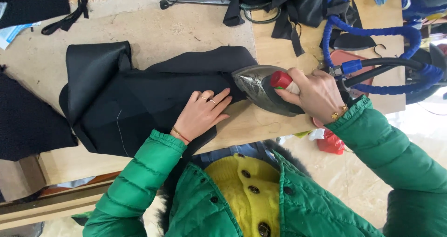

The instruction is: The person irons a black fabric piece on a wooden table using a steam iron. They then place a patterned cloth over the fabric and continue ironing, smoothing the material with their hands between passes.

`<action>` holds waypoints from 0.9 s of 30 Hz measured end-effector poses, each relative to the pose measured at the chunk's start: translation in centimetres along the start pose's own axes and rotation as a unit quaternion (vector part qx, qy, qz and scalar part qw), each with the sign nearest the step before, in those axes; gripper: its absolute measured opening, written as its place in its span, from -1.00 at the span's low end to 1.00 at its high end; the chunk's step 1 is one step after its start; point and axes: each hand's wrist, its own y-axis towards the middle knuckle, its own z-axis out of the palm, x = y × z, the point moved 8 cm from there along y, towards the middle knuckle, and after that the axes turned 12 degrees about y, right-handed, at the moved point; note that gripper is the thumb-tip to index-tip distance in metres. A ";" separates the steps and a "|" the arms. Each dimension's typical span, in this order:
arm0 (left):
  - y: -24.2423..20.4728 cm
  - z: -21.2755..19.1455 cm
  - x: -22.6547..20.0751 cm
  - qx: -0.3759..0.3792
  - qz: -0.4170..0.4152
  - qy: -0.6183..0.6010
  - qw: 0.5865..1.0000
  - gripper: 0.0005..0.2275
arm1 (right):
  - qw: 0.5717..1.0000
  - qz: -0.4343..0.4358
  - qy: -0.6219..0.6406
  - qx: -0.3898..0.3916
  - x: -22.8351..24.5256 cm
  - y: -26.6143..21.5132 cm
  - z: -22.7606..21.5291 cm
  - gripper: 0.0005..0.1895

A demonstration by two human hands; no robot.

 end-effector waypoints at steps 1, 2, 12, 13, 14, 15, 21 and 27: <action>-0.1 0.0 0.1 0.000 -0.002 0.000 1.000 -0.64 | 1.000 -0.002 0.000 0.001 0.0 0.1 0.1 -0.55; -0.1 0.0 0.1 -0.003 -0.001 -0.001 1.000 -0.65 | 1.000 -0.005 -0.012 -0.002 0.0 0.1 0.1 -0.55; -1.1 -0.9 0.2 -0.024 -0.003 0.035 0.999 -0.72 | 0.999 0.023 0.000 0.032 -0.7 -0.2 0.5 -0.55; -1.3 -0.8 0.2 -0.023 -0.004 0.035 0.999 -0.72 | 0.999 0.022 0.001 0.033 -0.9 -0.5 0.6 -0.55; -1.5 -0.7 0.2 -0.025 -0.006 0.039 0.999 -0.72 | 0.999 0.034 0.000 0.031 -1.3 -0.8 0.7 -0.54; -1.9 -0.6 0.3 -0.027 -0.009 0.042 0.999 -0.72 | 0.999 0.044 -0.002 0.030 -1.7 -1.1 0.9 -0.53; -3.0 -0.3 0.7 -0.019 -0.062 0.063 0.996 -0.60 | 0.994 0.103 0.006 0.037 -3.0 -3.9 0.8 -0.55; -2.9 0.5 0.8 -0.007 -0.080 0.050 0.996 -0.54 | 0.981 0.177 0.015 0.079 -5.6 -7.8 1.4 -0.53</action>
